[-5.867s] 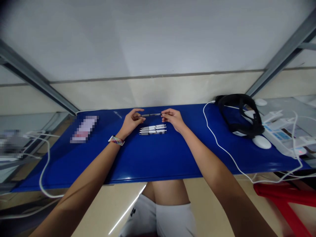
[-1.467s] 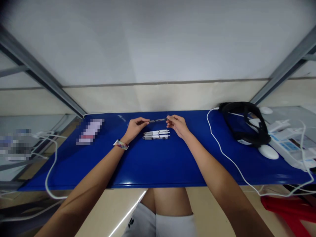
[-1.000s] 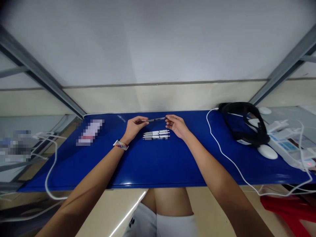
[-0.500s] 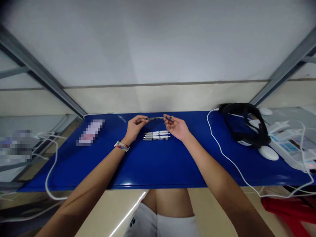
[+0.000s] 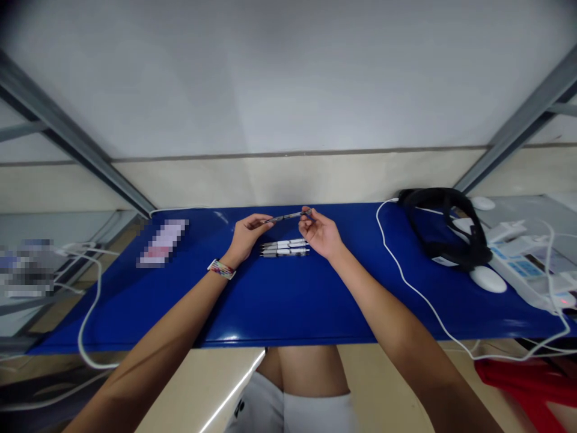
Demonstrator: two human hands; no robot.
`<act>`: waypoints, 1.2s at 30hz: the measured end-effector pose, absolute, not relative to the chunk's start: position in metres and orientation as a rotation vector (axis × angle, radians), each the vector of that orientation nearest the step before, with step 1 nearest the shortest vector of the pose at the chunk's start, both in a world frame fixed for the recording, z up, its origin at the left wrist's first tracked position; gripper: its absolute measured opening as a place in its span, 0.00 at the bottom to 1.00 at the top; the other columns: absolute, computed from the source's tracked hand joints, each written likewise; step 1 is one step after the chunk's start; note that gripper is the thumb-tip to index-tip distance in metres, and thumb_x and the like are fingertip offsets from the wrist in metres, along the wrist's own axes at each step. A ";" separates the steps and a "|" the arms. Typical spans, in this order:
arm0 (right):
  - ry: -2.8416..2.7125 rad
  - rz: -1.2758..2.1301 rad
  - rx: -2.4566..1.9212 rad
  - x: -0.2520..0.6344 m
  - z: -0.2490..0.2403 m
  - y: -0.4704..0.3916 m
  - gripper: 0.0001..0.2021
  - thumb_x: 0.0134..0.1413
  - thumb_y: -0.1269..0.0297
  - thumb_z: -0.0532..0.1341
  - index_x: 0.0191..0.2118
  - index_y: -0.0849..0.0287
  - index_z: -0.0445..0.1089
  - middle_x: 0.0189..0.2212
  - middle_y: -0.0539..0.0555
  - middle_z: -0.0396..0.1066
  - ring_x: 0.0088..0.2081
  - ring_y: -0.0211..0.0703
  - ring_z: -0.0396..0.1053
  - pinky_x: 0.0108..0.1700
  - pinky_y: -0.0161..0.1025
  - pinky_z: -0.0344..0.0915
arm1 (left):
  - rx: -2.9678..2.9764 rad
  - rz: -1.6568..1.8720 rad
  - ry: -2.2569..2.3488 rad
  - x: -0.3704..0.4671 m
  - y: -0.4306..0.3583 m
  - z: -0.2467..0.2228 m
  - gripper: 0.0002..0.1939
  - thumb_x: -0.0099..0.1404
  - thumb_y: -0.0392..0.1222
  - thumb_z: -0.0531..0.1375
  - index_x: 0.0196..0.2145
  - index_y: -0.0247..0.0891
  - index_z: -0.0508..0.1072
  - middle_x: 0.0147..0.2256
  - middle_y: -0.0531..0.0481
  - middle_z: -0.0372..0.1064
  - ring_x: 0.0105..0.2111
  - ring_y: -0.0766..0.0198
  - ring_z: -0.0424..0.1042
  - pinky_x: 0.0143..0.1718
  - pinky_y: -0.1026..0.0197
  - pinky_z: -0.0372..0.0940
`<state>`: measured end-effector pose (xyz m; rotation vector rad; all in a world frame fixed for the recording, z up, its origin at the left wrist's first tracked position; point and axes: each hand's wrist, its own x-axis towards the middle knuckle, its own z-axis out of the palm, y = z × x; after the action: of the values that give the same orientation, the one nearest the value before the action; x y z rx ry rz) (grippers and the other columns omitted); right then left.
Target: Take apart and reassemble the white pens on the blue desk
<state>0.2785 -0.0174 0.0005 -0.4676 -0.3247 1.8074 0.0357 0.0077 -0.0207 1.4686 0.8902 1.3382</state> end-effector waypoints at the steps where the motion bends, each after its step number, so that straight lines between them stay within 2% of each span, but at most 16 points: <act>1: -0.322 1.796 -0.461 0.277 0.000 -0.017 0.06 0.69 0.69 0.62 0.45 0.62 0.76 0.30 0.52 0.72 0.29 0.35 0.69 0.38 0.31 0.76 | 1.469 1.341 0.889 0.036 0.008 -0.021 0.16 0.59 0.48 0.77 0.42 0.40 0.85 0.41 0.45 0.84 0.41 0.58 0.81 0.49 0.53 0.74; 7: -0.293 1.787 -0.477 0.275 -0.002 -0.016 0.09 0.69 0.72 0.58 0.45 0.61 0.76 0.29 0.52 0.71 0.28 0.35 0.67 0.37 0.33 0.76 | 1.460 1.392 0.896 0.038 0.008 -0.020 0.15 0.59 0.47 0.77 0.42 0.41 0.85 0.39 0.47 0.83 0.39 0.60 0.79 0.47 0.56 0.72; 13: -0.306 1.785 -0.465 0.277 -0.001 -0.017 0.12 0.69 0.65 0.58 0.51 0.62 0.76 0.31 0.54 0.72 0.29 0.39 0.68 0.36 0.36 0.76 | 1.479 1.398 0.892 0.041 0.007 -0.018 0.14 0.59 0.47 0.77 0.41 0.41 0.85 0.39 0.47 0.83 0.39 0.60 0.78 0.46 0.55 0.72; 19: -0.325 1.771 -0.465 0.279 -0.002 -0.015 0.08 0.62 0.73 0.60 0.44 0.60 0.75 0.28 0.52 0.68 0.29 0.38 0.66 0.35 0.34 0.73 | 1.511 1.401 0.897 0.040 0.005 -0.017 0.13 0.60 0.47 0.77 0.41 0.42 0.85 0.37 0.48 0.82 0.36 0.61 0.77 0.43 0.56 0.71; 22: -0.297 1.758 -0.479 0.279 -0.002 -0.015 0.09 0.59 0.74 0.59 0.42 0.59 0.74 0.27 0.51 0.68 0.29 0.39 0.66 0.35 0.35 0.74 | 1.504 1.409 0.898 0.040 0.006 -0.017 0.13 0.59 0.47 0.77 0.41 0.42 0.86 0.37 0.48 0.82 0.36 0.62 0.76 0.42 0.56 0.71; 26: -0.274 1.786 -0.468 0.276 0.000 -0.018 0.10 0.60 0.72 0.60 0.45 0.60 0.75 0.28 0.52 0.68 0.29 0.38 0.65 0.34 0.35 0.74 | 1.490 1.413 0.906 0.040 0.006 -0.017 0.13 0.59 0.46 0.77 0.41 0.42 0.85 0.37 0.49 0.82 0.36 0.61 0.77 0.43 0.56 0.71; 30: -0.264 1.784 -0.477 0.273 0.004 -0.020 0.08 0.59 0.75 0.59 0.41 0.60 0.74 0.26 0.49 0.65 0.26 0.35 0.61 0.33 0.32 0.72 | 1.492 1.408 0.906 0.039 0.007 -0.018 0.13 0.60 0.47 0.76 0.42 0.42 0.85 0.39 0.48 0.82 0.38 0.60 0.78 0.46 0.54 0.72; 34: -0.307 1.764 -0.478 0.272 0.005 -0.021 0.04 0.65 0.69 0.61 0.41 0.59 0.74 0.27 0.50 0.67 0.28 0.37 0.63 0.34 0.33 0.73 | 1.485 1.423 0.916 0.038 0.008 -0.019 0.13 0.60 0.47 0.76 0.42 0.42 0.86 0.38 0.48 0.82 0.37 0.60 0.78 0.45 0.55 0.72; 36: -0.326 1.751 -0.493 0.271 0.003 -0.020 0.05 0.66 0.71 0.61 0.41 0.58 0.74 0.28 0.51 0.68 0.28 0.37 0.64 0.36 0.34 0.73 | 1.482 1.429 0.923 0.038 0.008 -0.019 0.13 0.60 0.47 0.76 0.42 0.43 0.86 0.39 0.48 0.83 0.37 0.60 0.78 0.45 0.55 0.72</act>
<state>0.2707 -0.0201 0.0033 -0.4934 -0.3265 1.7512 0.0378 0.0083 -0.0185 1.4816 0.9232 1.4291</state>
